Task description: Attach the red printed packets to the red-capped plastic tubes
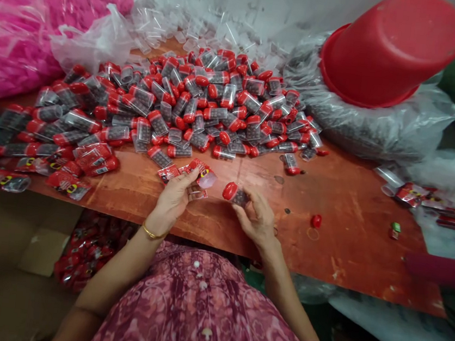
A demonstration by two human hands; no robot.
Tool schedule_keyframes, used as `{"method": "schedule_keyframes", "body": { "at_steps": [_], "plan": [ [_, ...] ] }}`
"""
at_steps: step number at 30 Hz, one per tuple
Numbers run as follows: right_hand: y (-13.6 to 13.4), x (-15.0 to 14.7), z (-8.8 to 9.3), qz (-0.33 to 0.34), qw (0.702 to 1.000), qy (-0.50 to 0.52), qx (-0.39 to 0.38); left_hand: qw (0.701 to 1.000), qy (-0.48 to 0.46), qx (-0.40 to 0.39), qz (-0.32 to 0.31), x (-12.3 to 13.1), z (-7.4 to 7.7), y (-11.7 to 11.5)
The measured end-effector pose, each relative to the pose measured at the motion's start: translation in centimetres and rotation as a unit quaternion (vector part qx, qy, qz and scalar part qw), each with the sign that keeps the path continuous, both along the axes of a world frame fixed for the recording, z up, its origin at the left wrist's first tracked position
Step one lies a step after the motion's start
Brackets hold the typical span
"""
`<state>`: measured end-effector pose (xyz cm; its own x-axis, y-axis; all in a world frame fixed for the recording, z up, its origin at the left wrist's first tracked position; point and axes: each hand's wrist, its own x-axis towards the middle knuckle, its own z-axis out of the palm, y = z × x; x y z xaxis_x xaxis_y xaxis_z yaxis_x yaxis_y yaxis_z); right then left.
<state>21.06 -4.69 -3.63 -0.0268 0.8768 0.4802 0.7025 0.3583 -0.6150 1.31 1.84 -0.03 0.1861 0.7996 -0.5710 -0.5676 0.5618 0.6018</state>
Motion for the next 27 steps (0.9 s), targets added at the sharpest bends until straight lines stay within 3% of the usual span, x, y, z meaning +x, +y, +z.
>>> {"method": "schedule_keyframes", "body": {
  "at_steps": [2,4,9,15,18,19,21,25,27],
  "plan": [
    [-0.8,-1.1,0.8,0.04,0.993,0.086,-0.075,1.0,-0.005,0.002,-0.005,0.2,0.1,-0.1],
    [-1.5,-2.3,1.5,0.061,0.965,0.202,-0.157,1.0,-0.009,0.005,-0.011,0.3,0.1,-0.2],
    [-1.9,-4.5,2.5,0.051,0.846,0.452,-0.278,1.0,0.007,0.016,-0.009,0.2,0.2,-0.6],
    [-0.5,-4.6,2.8,0.043,0.693,0.604,-0.39,0.998,0.042,0.035,-0.009,0.3,0.6,-0.8],
    [-0.3,-4.4,2.7,0.059,0.663,0.625,-0.408,0.998,0.05,0.024,-0.013,0.3,0.5,-0.8],
    [-0.3,-4.4,2.6,0.062,0.671,0.622,-0.399,0.999,0.046,0.018,-0.013,0.3,0.5,-0.7],
    [-0.6,-4.1,2.4,0.056,0.722,0.595,-0.349,0.999,0.036,0.002,-0.016,0.3,0.4,-0.7],
    [-1.1,-2.9,2.1,0.055,0.896,0.384,-0.216,0.999,0.035,-0.033,-0.024,0.3,0.3,-0.8],
    [-1.1,-2.2,2.4,0.094,0.954,0.231,-0.163,0.998,0.038,-0.038,-0.029,0.3,0.2,-0.8]
  ]
}}
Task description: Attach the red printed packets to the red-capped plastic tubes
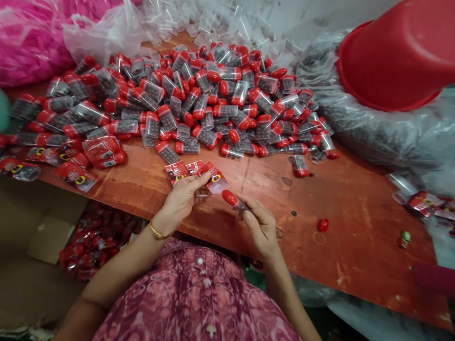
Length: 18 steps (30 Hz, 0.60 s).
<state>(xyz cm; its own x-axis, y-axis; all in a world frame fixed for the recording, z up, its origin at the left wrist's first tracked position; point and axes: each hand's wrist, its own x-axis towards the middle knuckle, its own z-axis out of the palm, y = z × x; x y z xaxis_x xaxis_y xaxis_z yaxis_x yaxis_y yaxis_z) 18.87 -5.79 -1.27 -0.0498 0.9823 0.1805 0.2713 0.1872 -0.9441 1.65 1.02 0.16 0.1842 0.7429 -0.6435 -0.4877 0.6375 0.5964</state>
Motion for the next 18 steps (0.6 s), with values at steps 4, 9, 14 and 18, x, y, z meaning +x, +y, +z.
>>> {"method": "schedule_keyframes", "body": {
  "at_steps": [4,9,14,18],
  "plan": [
    [0.7,0.9,0.7,0.066,0.976,-0.171,0.12,1.0,-0.001,0.018,-0.016,0.1,-0.1,-0.1],
    [1.2,1.1,0.7,0.051,0.962,-0.223,0.151,0.998,0.025,0.046,-0.022,0.1,0.2,-0.2],
    [1.5,0.7,0.3,0.028,0.966,-0.21,0.152,0.996,0.043,0.073,-0.007,0.3,0.5,-0.2],
    [1.7,0.1,-0.2,0.003,0.964,-0.202,0.173,0.996,0.024,0.078,0.024,0.8,0.7,-0.3]
  ]
}}
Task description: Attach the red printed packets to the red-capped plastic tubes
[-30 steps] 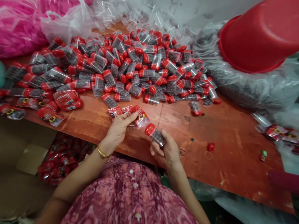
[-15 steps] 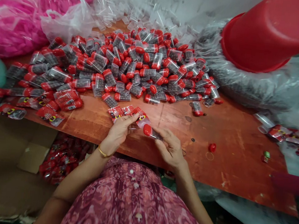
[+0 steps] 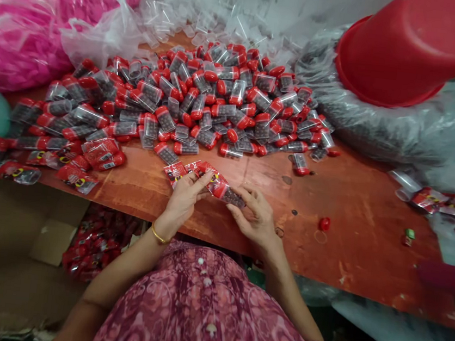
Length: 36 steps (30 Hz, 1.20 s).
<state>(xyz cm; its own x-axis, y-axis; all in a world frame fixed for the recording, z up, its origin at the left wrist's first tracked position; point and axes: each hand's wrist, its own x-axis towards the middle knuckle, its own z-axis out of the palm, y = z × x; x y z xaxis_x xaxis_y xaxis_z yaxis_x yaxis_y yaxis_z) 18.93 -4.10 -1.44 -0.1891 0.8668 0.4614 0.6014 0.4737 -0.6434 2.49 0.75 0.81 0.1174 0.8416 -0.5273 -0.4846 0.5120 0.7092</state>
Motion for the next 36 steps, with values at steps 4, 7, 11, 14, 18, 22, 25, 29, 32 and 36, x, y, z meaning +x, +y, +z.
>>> {"method": "schedule_keyframes", "body": {
  "at_steps": [4,7,11,14,18,22,25,29,32,36],
  "plan": [
    [0.1,-0.6,-0.5,-0.008,1.0,-0.007,0.013,0.999,-0.022,0.027,0.008,0.5,0.1,-0.1],
    [0.0,-1.0,-0.8,-0.024,0.999,-0.011,0.018,1.0,-0.011,0.027,0.003,0.6,-0.2,-0.2],
    [0.1,-2.1,-1.1,-0.076,0.996,-0.004,0.054,1.0,-0.01,0.011,0.012,0.9,-0.6,-0.5],
    [0.2,-3.0,-1.3,-0.131,0.989,0.019,0.061,0.999,-0.053,-0.007,0.01,1.2,-0.4,-0.7],
    [0.2,-3.9,-1.4,-0.146,0.987,0.035,0.063,0.997,-0.078,-0.006,0.023,1.0,-0.3,-0.7],
    [0.3,-4.4,-1.5,-0.139,0.986,0.05,0.078,0.995,-0.096,0.003,-0.001,0.9,-0.6,-0.5],
    [0.5,-4.9,-1.8,-0.153,0.983,0.071,0.071,0.996,-0.092,0.019,-0.006,1.2,-1.1,-0.6],
    [0.6,-5.3,-2.2,-0.127,0.982,0.138,-0.002,0.995,-0.068,0.068,-0.013,0.9,-1.1,-0.4],
    [0.7,-5.3,-1.9,-0.075,0.958,0.257,-0.103,0.994,-0.064,0.087,-0.001,-0.1,-0.8,-0.1],
    [1.0,-5.5,-1.0,-0.04,0.911,0.36,-0.196,0.995,-0.051,0.084,-0.021,-0.6,-0.6,-0.4]
  ]
}}
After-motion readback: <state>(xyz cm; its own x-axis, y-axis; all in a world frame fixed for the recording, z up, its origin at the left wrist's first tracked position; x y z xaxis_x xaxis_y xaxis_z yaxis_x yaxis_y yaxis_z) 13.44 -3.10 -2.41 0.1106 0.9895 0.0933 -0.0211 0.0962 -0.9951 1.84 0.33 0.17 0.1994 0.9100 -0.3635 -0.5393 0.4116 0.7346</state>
